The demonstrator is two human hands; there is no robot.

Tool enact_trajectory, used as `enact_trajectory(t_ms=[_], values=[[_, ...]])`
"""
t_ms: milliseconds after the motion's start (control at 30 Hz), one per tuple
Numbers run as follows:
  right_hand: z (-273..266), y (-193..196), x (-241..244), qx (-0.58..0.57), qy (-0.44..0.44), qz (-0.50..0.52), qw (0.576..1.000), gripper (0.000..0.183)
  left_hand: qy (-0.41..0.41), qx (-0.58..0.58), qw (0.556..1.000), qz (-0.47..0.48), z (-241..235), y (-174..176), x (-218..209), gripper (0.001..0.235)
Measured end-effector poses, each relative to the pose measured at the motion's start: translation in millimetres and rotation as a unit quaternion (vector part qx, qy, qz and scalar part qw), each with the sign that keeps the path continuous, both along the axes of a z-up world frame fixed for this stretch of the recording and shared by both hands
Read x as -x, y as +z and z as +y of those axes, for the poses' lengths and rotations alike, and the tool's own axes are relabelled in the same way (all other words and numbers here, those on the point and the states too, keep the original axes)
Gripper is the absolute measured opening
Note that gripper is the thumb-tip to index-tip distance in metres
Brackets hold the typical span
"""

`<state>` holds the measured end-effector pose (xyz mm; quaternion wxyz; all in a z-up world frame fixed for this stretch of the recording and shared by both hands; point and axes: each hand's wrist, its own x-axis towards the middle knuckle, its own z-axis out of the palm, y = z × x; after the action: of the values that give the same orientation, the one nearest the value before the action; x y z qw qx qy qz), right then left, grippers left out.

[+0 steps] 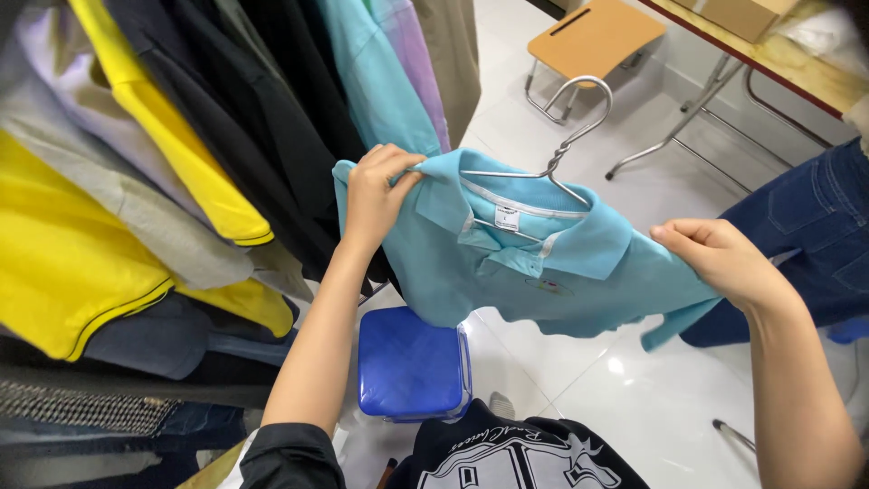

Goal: The person unpacks a light blue shirt from a cardboard box, removes it from a plastic bag, and places it on a hanger among other clothes. They then remove the shirt from the hanger, lay it on a table, and fold it neatly by hand.

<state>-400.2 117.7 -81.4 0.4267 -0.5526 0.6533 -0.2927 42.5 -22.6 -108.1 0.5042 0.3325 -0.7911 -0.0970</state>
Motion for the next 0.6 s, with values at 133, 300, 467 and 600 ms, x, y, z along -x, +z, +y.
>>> enact_trajectory(t_ms=[133,300,467,600], values=[[-18.2,-19.8,4.9,0.101,0.074,-0.060,0.990,0.011,0.022,-0.003,1.000,0.019,16.2,5.8,-27.2,0.008],[-39.1,-17.5,21.2,-0.006,0.239,-0.003,0.971,0.044,0.058,-0.058,0.995,0.053,27.8,-5.3,-73.7,0.008],[-87.7,-49.1,31.1,-0.040,0.344,-0.181,0.921,0.071,0.113,-0.140,0.980,0.085,68.9,25.5,-119.3,0.011],[-107.5,-21.9,2.6,-0.097,0.411,-0.246,0.873,0.074,0.090,-0.116,0.980,0.136,106.3,55.0,-147.9,0.023]])
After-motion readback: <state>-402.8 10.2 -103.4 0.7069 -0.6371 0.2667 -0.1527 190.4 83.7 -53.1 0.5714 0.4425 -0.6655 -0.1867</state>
